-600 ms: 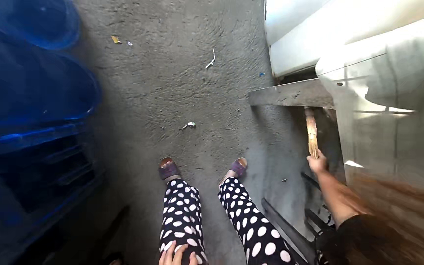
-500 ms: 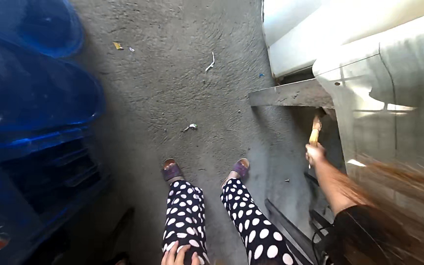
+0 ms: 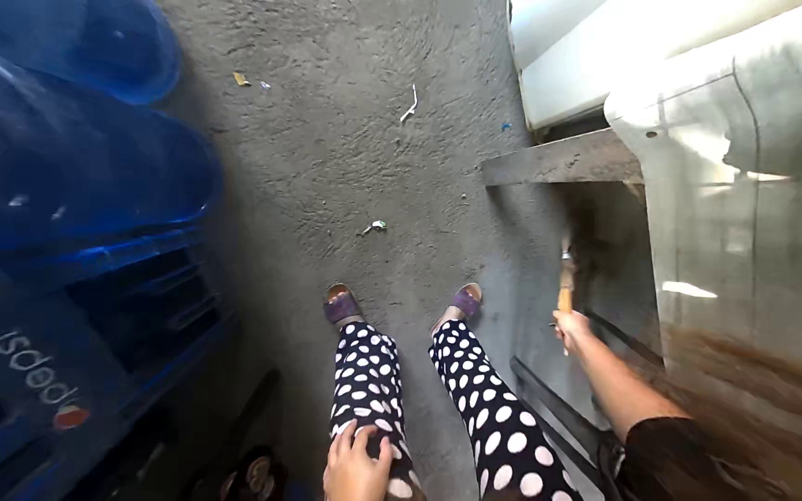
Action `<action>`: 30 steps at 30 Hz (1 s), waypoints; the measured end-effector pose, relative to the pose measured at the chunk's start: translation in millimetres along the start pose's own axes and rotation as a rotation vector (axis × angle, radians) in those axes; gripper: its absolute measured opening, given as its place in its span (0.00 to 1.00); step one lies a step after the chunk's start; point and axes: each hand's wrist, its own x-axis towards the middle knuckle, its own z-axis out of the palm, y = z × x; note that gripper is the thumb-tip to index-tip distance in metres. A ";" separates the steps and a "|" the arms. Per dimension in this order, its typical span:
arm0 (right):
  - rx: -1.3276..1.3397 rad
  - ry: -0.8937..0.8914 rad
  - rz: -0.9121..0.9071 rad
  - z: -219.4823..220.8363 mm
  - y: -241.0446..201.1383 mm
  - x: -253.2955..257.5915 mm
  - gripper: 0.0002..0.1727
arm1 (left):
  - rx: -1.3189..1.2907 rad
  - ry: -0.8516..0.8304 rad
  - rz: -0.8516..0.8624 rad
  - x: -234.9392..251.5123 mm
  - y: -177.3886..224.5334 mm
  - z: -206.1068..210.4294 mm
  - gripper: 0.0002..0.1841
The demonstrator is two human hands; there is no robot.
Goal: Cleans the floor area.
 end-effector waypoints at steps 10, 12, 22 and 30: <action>0.181 -0.405 -0.209 74.9 9.9 -185.5 0.34 | 0.184 -0.185 -0.088 10.8 6.9 -35.6 0.23; 0.045 -0.275 -0.296 48.1 64.2 -188.1 0.40 | 0.195 -0.239 -0.068 11.9 4.8 -55.3 0.24; -0.094 -0.082 0.261 -11.1 226.6 -200.1 0.29 | 0.318 -0.463 0.075 -53.5 -57.5 -133.9 0.31; 0.432 -0.010 0.494 34.3 191.0 -127.1 0.27 | 0.303 -0.275 0.167 -48.6 -118.4 -120.9 0.29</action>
